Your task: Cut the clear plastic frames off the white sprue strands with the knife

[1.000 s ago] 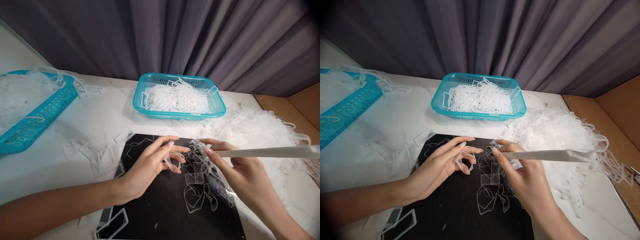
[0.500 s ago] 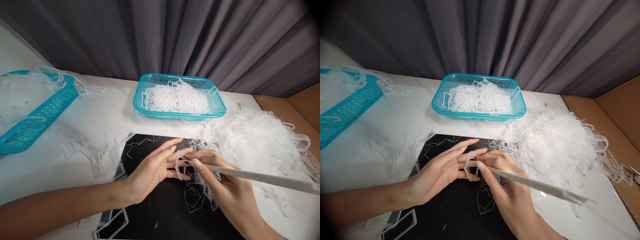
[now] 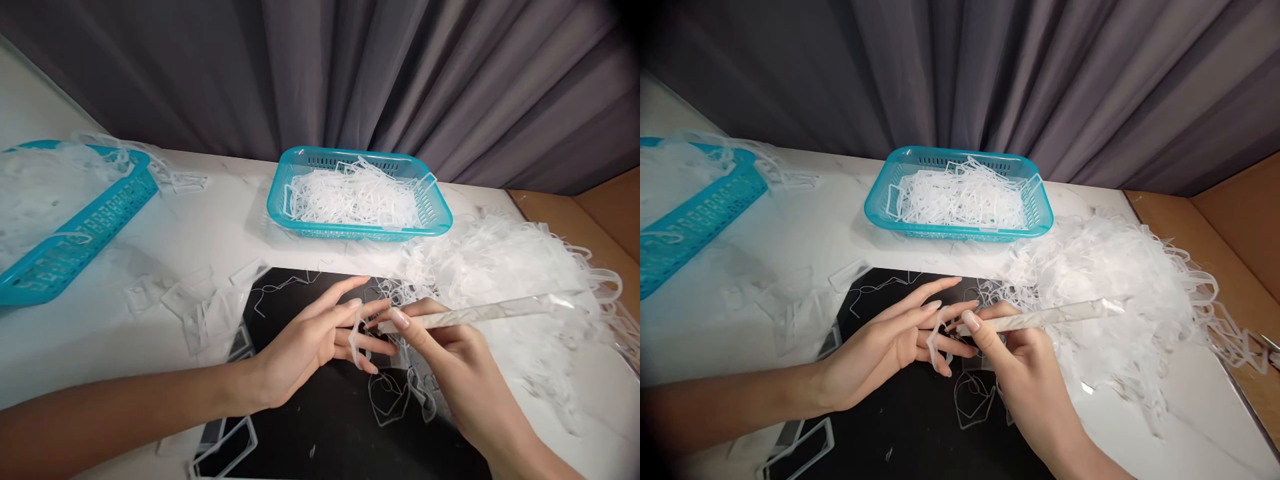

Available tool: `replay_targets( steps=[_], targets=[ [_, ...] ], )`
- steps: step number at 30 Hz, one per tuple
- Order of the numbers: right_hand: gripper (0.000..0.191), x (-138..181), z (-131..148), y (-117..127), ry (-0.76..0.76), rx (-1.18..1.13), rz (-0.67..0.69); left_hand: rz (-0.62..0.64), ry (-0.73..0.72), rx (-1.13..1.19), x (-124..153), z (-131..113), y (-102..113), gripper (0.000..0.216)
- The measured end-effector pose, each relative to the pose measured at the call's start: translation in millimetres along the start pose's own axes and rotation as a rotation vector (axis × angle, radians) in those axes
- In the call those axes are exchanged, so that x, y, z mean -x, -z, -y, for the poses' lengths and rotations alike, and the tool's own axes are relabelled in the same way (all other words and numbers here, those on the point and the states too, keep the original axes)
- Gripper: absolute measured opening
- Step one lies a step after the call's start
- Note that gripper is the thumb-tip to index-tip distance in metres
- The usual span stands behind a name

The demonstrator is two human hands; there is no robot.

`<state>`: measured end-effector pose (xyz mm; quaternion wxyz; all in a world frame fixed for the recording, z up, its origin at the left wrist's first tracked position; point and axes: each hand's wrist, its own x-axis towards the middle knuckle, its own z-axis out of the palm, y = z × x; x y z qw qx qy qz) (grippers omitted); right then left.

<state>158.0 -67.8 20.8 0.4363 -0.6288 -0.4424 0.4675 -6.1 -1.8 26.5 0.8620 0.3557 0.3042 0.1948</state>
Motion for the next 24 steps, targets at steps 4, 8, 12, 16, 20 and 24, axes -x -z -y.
replay_targets(
  steps=[4, 8, 12, 16, 20, 24],
  targets=[
    [0.022, -2, 4, 7, -0.036, -0.002, 0.094, -0.082, -0.023, -0.159, -1, -2, 1, 0.046],
    [0.021, -2, 15, 11, -0.035, 0.021, 0.229, -0.148, -0.065, -0.267, -1, -3, 5, 0.044],
    [0.024, -1, 19, 12, 0.032, 0.114, 0.291, -0.188, -0.089, -0.303, 0, -6, 5, 0.042],
    [0.024, -2, 16, 15, 0.075, 0.216, 0.340, -0.127, -0.093, -0.181, 0, -9, 5, 0.043],
    [0.024, -5, 15, 21, 0.116, 0.289, 0.385, -0.120, -0.134, -0.081, -2, -10, 8, 0.037],
    [0.023, -8, 17, 28, 0.132, 0.345, 0.394, -0.139, -0.146, 0.013, -4, -11, 10, 0.033]
  ],
)
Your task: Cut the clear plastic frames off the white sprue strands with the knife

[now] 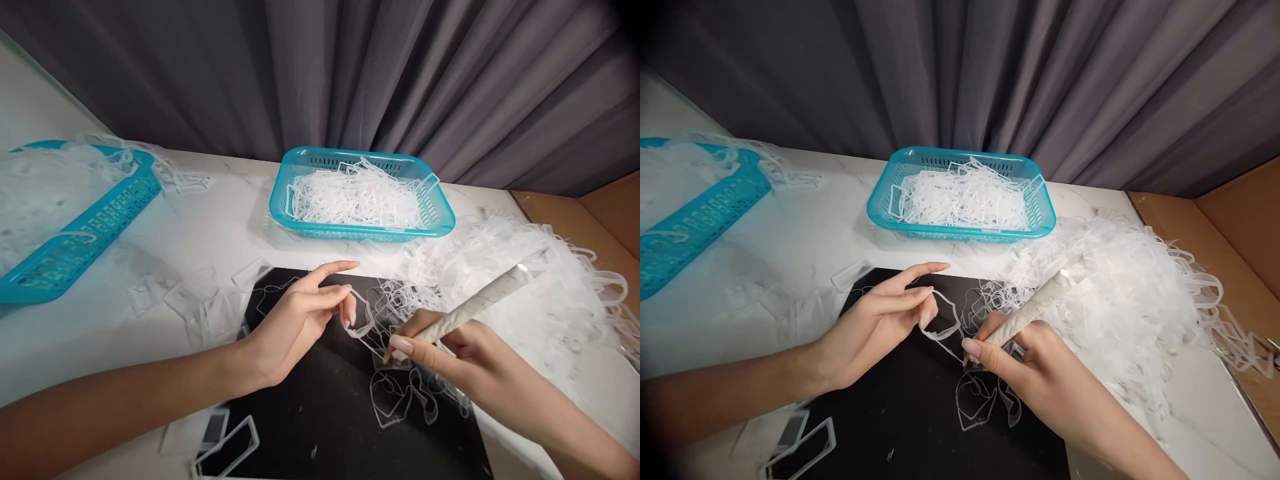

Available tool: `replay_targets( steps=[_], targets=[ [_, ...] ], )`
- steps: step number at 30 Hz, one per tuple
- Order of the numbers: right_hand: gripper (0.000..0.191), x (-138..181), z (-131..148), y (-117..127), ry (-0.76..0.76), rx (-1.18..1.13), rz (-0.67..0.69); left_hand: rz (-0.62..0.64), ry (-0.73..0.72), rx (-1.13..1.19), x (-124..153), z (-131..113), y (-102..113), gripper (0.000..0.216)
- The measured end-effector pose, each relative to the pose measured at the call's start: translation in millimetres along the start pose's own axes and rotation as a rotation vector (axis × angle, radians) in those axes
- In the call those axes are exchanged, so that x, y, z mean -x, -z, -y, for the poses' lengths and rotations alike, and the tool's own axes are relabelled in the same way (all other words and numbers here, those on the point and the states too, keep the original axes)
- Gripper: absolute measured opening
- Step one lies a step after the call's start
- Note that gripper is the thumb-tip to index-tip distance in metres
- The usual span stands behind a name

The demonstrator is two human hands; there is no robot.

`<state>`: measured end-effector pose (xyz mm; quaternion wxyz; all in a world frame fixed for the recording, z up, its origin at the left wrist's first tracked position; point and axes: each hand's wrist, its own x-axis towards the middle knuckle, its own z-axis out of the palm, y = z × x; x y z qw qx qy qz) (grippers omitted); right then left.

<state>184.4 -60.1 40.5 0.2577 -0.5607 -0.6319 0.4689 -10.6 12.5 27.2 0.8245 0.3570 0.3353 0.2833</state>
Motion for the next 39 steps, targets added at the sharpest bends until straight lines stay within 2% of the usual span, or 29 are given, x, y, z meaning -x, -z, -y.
replay_targets(
  steps=[7, 11, 15, 20, 22, 25, 27, 31, 36, 39],
  targets=[
    [0.023, -2, -11, 14, 0.000, 0.052, -0.108, -0.008, 0.066, 0.106, -2, 0, 0, 0.036],
    [0.020, -5, -16, 15, -0.003, 0.034, -0.091, 0.006, 0.057, 0.016, -2, 3, 1, 0.032],
    [0.019, -5, -9, 2, 0.017, -0.045, -0.095, 0.032, 0.045, -0.105, -1, 8, 1, 0.025],
    [0.020, -1, 1, -12, 0.048, -0.098, -0.303, 0.047, 0.076, -0.076, -1, 12, 0, 0.023],
    [0.021, -1, 0, -12, -0.009, -0.088, -0.403, 0.071, 0.071, -0.067, 0, 11, -1, 0.022],
    [0.033, -2, -9, -7, -0.127, -0.118, -0.453, 0.093, 0.044, -0.132, 1, 9, -2, 0.016],
    [0.037, -4, -15, -5, -0.149, -0.168, -0.445, 0.091, 0.022, -0.197, 1, 8, -3, 0.011],
    [0.026, -6, -20, -7, -0.191, -0.368, -0.365, 0.139, -0.028, -0.299, 3, 8, -4, 0.006],
    [0.017, -11, -16, -14, -0.215, -0.733, -0.249, 0.212, -0.055, -0.405, 6, 12, -4, 0.010],
    [0.015, -14, -18, -17, -0.195, -0.809, -0.258, 0.225, -0.047, -0.433, 7, 14, -4, 0.012]
  ],
)
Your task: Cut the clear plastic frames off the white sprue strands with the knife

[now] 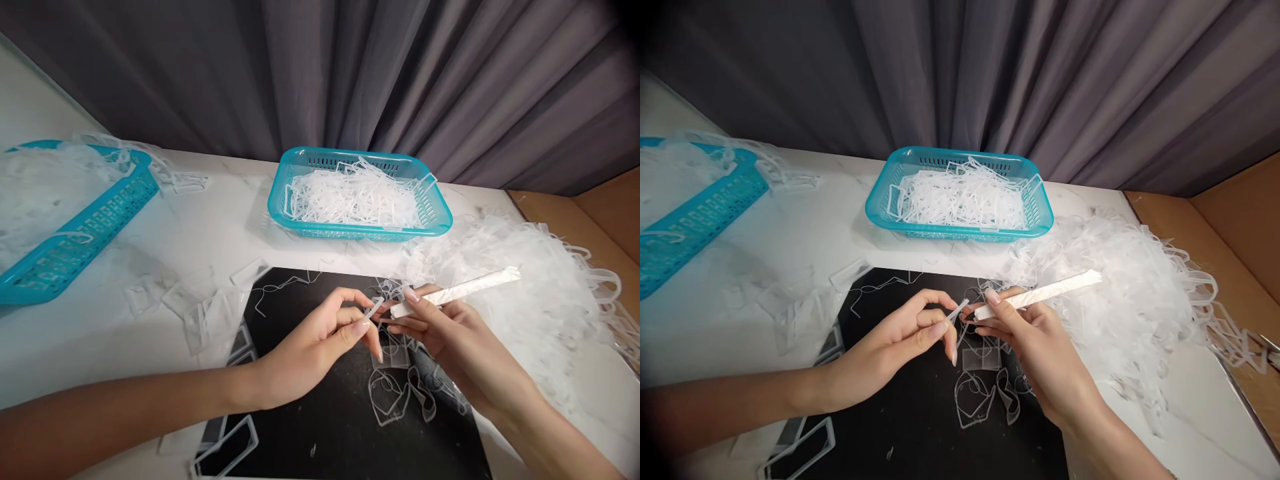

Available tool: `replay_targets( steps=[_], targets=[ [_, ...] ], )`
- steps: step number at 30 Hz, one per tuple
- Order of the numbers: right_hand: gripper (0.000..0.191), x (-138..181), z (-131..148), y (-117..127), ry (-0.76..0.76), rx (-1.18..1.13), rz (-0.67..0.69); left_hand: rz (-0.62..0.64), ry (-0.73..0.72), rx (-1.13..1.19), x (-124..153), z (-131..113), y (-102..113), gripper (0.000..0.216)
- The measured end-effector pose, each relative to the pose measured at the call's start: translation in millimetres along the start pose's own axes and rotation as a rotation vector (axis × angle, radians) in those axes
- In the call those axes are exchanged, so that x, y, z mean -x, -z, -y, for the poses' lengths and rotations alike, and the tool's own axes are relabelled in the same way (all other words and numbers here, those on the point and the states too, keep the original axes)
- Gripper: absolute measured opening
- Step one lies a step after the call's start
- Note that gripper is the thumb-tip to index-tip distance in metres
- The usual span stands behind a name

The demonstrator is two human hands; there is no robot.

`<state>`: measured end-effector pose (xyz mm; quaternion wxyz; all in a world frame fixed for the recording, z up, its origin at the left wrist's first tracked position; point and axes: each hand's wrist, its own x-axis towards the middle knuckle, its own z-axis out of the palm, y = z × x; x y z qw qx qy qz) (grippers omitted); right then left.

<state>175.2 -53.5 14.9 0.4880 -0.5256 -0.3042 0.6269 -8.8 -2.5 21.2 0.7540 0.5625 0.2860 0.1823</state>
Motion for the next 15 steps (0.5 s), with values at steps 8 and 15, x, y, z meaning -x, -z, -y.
replay_targets(
  steps=[8, 15],
  targets=[
    [0.025, 8, 7, -3, 0.100, 0.409, -0.030, 0.017, 0.198, 0.000, -6, -6, 3, 0.026],
    [0.027, 13, 17, -3, 0.187, 0.616, 0.004, 0.051, 0.227, -0.011, -8, -2, 4, 0.027]
  ],
)
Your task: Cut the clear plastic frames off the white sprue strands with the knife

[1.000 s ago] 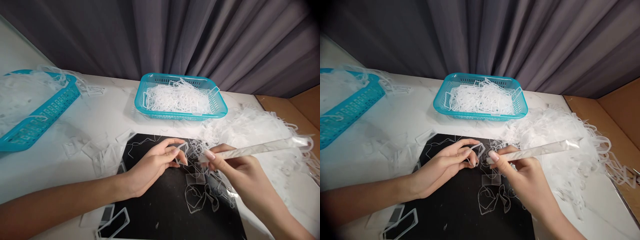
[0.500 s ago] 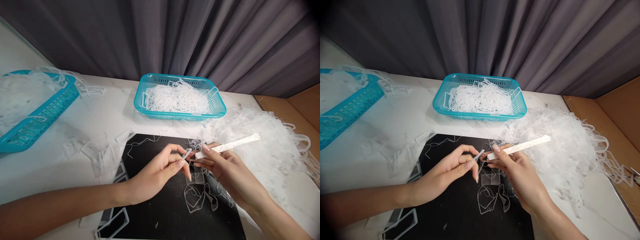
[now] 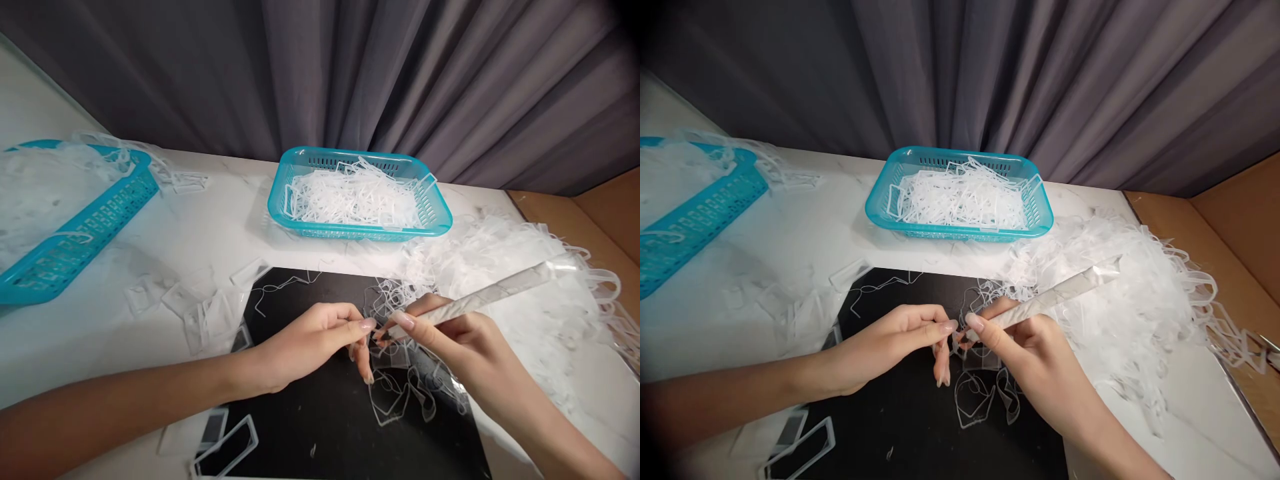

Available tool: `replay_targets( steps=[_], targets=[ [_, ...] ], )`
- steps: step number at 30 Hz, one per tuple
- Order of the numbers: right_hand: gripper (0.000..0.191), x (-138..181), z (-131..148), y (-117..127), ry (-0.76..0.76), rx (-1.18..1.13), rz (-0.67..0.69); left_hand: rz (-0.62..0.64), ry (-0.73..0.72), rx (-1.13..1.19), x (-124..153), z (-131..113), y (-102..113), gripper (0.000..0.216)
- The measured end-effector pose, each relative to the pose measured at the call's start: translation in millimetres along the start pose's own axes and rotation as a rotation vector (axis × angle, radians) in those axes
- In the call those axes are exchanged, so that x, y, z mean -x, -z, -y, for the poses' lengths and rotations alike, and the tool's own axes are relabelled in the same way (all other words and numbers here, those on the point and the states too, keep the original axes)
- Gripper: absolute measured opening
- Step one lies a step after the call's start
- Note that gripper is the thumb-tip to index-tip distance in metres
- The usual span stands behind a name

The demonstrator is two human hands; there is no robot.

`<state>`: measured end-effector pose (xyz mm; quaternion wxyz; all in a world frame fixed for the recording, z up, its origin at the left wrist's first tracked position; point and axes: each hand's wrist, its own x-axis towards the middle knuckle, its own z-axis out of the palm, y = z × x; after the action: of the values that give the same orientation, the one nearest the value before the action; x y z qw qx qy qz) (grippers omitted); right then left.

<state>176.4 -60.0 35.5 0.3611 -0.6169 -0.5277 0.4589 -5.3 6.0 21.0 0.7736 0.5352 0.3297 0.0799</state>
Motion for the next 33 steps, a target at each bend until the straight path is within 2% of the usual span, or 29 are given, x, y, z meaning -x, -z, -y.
replay_targets(
  steps=[5, 12, 20, 27, 30, 33],
  targets=[
    [0.021, -4, -8, 10, -0.006, 0.041, -0.078, -0.065, -0.028, 0.102, 2, -2, 2, 0.030],
    [0.025, -9, -13, 16, -0.017, 0.101, -0.131, -0.098, -0.109, 0.300, -1, 6, 5, 0.026],
    [0.026, -15, -19, 31, 0.024, 0.134, -0.284, -0.106, -0.109, 0.268, -2, 9, 7, 0.031],
    [0.029, -25, -29, 51, 0.058, 0.217, -0.418, -0.172, -0.227, 0.343, -4, 12, 9, 0.029],
    [0.029, -24, -27, 52, 0.085, 0.184, -0.422, -0.103, -0.212, 0.339, -4, 10, 9, 0.028],
    [0.025, -15, -16, 41, 0.123, 0.138, -0.288, 0.038, -0.079, 0.249, -3, 5, 5, 0.036]
  ],
)
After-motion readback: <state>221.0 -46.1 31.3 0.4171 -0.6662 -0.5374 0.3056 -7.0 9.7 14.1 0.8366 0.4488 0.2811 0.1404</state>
